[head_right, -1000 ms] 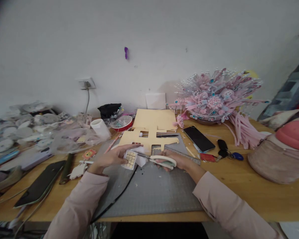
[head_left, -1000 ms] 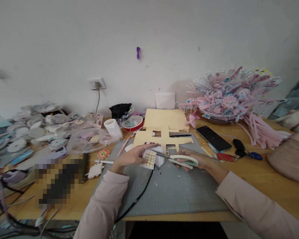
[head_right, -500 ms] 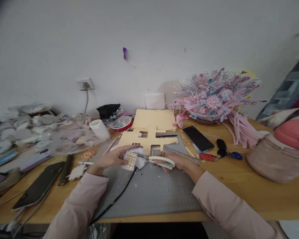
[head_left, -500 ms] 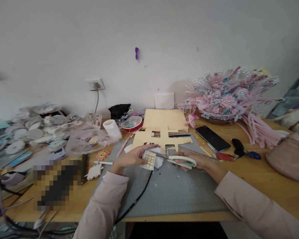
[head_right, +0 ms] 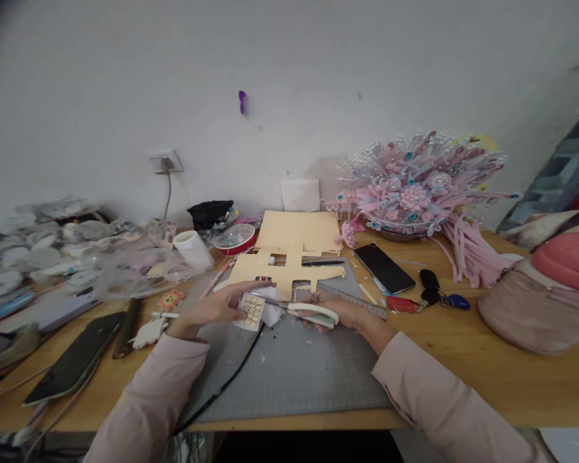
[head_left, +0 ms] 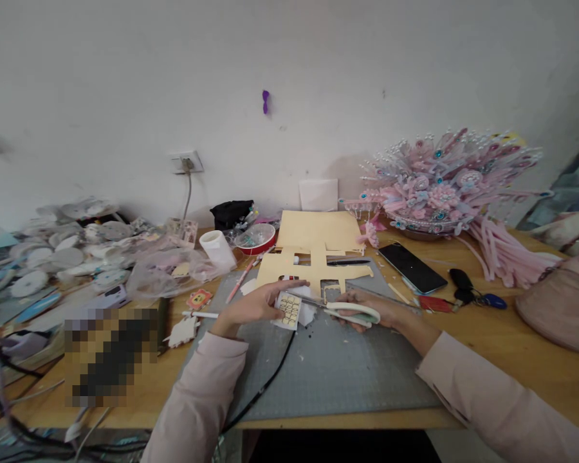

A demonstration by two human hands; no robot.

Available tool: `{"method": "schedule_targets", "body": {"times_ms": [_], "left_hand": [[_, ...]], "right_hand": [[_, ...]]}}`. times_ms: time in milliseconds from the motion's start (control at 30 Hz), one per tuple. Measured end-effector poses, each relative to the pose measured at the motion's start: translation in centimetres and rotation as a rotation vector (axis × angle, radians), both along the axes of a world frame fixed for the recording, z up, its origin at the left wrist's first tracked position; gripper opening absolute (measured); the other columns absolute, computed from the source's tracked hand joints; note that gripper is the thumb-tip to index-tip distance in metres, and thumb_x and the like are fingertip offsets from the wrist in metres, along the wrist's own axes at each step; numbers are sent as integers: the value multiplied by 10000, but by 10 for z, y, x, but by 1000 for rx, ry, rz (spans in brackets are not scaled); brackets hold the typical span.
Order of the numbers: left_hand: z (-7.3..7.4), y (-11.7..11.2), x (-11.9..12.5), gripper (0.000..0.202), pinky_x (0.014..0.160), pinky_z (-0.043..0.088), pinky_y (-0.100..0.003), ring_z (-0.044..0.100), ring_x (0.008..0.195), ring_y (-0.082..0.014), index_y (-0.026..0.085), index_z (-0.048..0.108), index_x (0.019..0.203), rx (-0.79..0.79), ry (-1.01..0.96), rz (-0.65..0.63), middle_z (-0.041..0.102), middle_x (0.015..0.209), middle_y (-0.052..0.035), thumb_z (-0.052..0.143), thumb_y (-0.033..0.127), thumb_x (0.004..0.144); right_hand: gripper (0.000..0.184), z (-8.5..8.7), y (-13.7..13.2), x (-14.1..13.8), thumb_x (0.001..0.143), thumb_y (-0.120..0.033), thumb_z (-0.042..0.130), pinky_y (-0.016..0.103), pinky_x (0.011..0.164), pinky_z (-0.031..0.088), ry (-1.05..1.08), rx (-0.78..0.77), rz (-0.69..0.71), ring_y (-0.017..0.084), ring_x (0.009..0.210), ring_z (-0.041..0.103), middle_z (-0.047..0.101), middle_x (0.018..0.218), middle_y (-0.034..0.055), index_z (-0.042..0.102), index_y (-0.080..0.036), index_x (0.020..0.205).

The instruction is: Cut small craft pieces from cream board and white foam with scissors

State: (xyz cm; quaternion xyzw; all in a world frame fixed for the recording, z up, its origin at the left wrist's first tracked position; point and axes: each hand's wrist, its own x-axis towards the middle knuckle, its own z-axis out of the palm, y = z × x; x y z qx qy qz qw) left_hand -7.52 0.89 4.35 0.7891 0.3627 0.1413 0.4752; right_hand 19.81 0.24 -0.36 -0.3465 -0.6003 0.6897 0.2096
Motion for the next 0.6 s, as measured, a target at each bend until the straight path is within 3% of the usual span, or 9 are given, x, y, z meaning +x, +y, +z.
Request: {"method": "schedule_targets", "body": {"times_ms": [267,467,600], "left_hand": [[-2,1,-2,786,814,429,-301,480,1124,-248,215,380,1369,-11,-36,-11,394,1426,-90,558,57,621],[3,0,-2,792,659,419,-236,550,915,-182,222,373,1375,24,37,-3,387,1435,-89,548,52,620],[2,1,-2,792,702,425,-248,538,967,-195,221,382,1370,29,37,-7,392,1435,-82,550,49,616]], "right_hand": [[421,1,0,0,607,-514,719,171,352,327,10,-12,1,45,352,452,594,590,-20,616,-125,734],[379,1,0,1,633,-481,704,168,354,324,13,12,17,48,358,445,567,538,-31,631,-123,734],[384,-1,1,1,628,-488,704,163,343,323,20,-12,21,47,362,462,585,582,-27,618,-130,738]]}}
